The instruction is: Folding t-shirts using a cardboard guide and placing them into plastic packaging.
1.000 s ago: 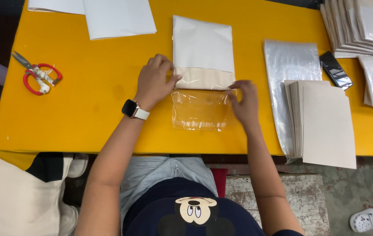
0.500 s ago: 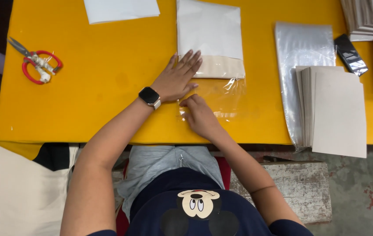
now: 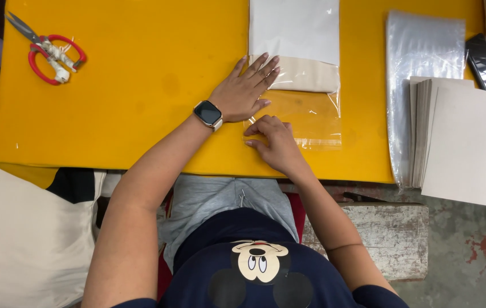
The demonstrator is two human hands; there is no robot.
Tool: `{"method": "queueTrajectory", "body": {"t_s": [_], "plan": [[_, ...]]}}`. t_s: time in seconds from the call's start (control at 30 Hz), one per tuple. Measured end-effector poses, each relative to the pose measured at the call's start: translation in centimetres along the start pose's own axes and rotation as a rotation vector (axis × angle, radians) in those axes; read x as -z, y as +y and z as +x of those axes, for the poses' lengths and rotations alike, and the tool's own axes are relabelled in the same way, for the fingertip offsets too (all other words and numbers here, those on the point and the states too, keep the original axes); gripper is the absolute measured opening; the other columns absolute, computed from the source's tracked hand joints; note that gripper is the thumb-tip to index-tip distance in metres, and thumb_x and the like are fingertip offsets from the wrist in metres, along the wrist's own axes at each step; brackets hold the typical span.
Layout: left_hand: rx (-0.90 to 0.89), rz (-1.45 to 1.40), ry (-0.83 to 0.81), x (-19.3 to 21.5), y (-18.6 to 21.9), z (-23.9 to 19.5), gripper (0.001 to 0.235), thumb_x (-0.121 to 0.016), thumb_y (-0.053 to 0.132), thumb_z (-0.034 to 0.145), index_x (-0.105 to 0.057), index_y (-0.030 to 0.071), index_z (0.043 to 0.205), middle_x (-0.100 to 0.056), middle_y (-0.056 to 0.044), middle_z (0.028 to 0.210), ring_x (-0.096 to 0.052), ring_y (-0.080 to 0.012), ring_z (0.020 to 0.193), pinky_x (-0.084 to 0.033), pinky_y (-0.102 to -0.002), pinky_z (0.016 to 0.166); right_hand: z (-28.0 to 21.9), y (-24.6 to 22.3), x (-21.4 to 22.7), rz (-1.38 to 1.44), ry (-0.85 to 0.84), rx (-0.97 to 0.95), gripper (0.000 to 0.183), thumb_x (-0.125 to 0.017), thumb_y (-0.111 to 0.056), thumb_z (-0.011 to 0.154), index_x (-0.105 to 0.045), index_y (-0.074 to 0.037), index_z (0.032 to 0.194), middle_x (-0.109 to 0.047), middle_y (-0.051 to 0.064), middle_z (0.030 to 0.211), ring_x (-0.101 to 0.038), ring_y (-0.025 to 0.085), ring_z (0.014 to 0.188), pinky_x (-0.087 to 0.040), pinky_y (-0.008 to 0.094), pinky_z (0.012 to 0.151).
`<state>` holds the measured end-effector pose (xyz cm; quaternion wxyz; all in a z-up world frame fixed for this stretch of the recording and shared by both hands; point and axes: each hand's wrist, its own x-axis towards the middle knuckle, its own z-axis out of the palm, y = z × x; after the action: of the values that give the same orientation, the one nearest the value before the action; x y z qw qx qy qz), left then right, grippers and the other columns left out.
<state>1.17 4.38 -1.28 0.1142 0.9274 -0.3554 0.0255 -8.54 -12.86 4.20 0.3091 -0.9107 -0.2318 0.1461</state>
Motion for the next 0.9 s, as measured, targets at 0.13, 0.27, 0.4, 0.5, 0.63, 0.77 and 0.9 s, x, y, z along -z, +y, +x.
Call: {"method": "queueTrajectory", "body": {"t_s": [0.13, 0.27, 0.4, 0.5, 0.63, 0.77, 0.9], "plan": [[0.003, -0.046, 0.035, 1.3, 0.3, -0.7, 0.068, -0.045, 0.034, 0.108, -0.017, 0.009, 0.165, -0.009, -0.009, 0.173, -0.006, -0.0306, 0.159, -0.011, -0.059, 0.126, -0.1, -0.6, -0.7, -0.028, 0.02, 0.038, 0.013, -0.072, -0.021, 0.091, -0.071, -0.017, 0.104, -0.067, -0.002, 0.107, -0.059, 0.022, 0.105, -0.034, 0.043, 0.09], [0.011, 0.016, 0.007, 0.1, 1.1, -3.1, 0.07, -0.047, 0.042, 0.104, -0.027, 0.006, 0.162, -0.019, -0.01, 0.171, -0.012, -0.0296, 0.157, -0.015, -0.062, 0.121, 0.0, 0.2, -1.8, -0.048, 0.074, 0.044, 0.015, -0.074, -0.02, 0.089, -0.071, -0.018, 0.104, -0.068, -0.002, 0.109, -0.06, 0.024, 0.106, -0.037, 0.044, 0.088], [0.042, -0.019, 0.03, 2.6, 1.3, -3.5, 0.071, -0.048, 0.038, 0.106, -0.018, 0.01, 0.164, -0.012, -0.007, 0.173, -0.01, -0.028, 0.159, -0.012, -0.06, 0.124, 0.0, 0.0, -1.7, -0.03, 0.11, 0.066, 0.008, -0.072, -0.019, 0.091, -0.072, -0.019, 0.099, -0.068, -0.003, 0.103, -0.06, 0.021, 0.101, -0.036, 0.041, 0.087], [0.071, -0.034, 0.083, 2.9, 1.3, -1.9, 0.073, -0.048, 0.043, 0.113, -0.011, 0.011, 0.167, -0.006, -0.008, 0.174, -0.006, -0.0295, 0.161, -0.01, -0.059, 0.126, 0.0, -0.4, -1.5, -0.006, 0.059, 0.031, 0.015, -0.071, -0.024, 0.092, -0.073, -0.017, 0.106, -0.069, -0.001, 0.108, -0.06, 0.022, 0.107, -0.035, 0.042, 0.091], [0.038, -0.015, 0.089, -0.1, 0.5, -0.1, 0.072, -0.047, 0.045, 0.111, -0.015, 0.01, 0.166, -0.01, -0.007, 0.173, -0.009, -0.0285, 0.159, -0.014, -0.059, 0.125, 0.1, -0.3, -2.0, -0.037, 0.114, 0.059, 0.007, -0.067, -0.016, 0.094, -0.071, -0.017, 0.098, -0.07, -0.002, 0.103, -0.061, 0.022, 0.101, -0.036, 0.042, 0.086], [0.034, -0.016, 0.048, -0.7, 0.3, -0.2, 0.072, -0.045, 0.041, 0.109, -0.013, 0.011, 0.166, -0.01, -0.006, 0.173, -0.008, -0.0282, 0.159, -0.014, -0.06, 0.125, -0.1, 0.4, -2.6, -0.174, 0.176, 0.36, 0.011, -0.057, -0.019, 0.102, -0.065, -0.016, 0.096, -0.06, 0.001, 0.102, -0.05, 0.028, 0.092, -0.031, 0.044, 0.075], [0.028, 0.018, 0.064, -0.5, 0.4, -0.2, 0.072, -0.043, 0.046, 0.11, -0.018, 0.009, 0.166, -0.008, -0.006, 0.173, -0.007, -0.0282, 0.159, -0.016, -0.06, 0.124, -5.0, 1.1, 0.3, -0.28, 0.081, 0.609, 0.012, -0.055, -0.02, 0.105, -0.061, -0.01, 0.102, -0.058, 0.009, 0.108, -0.052, 0.034, 0.102, -0.041, 0.046, 0.086]]}}
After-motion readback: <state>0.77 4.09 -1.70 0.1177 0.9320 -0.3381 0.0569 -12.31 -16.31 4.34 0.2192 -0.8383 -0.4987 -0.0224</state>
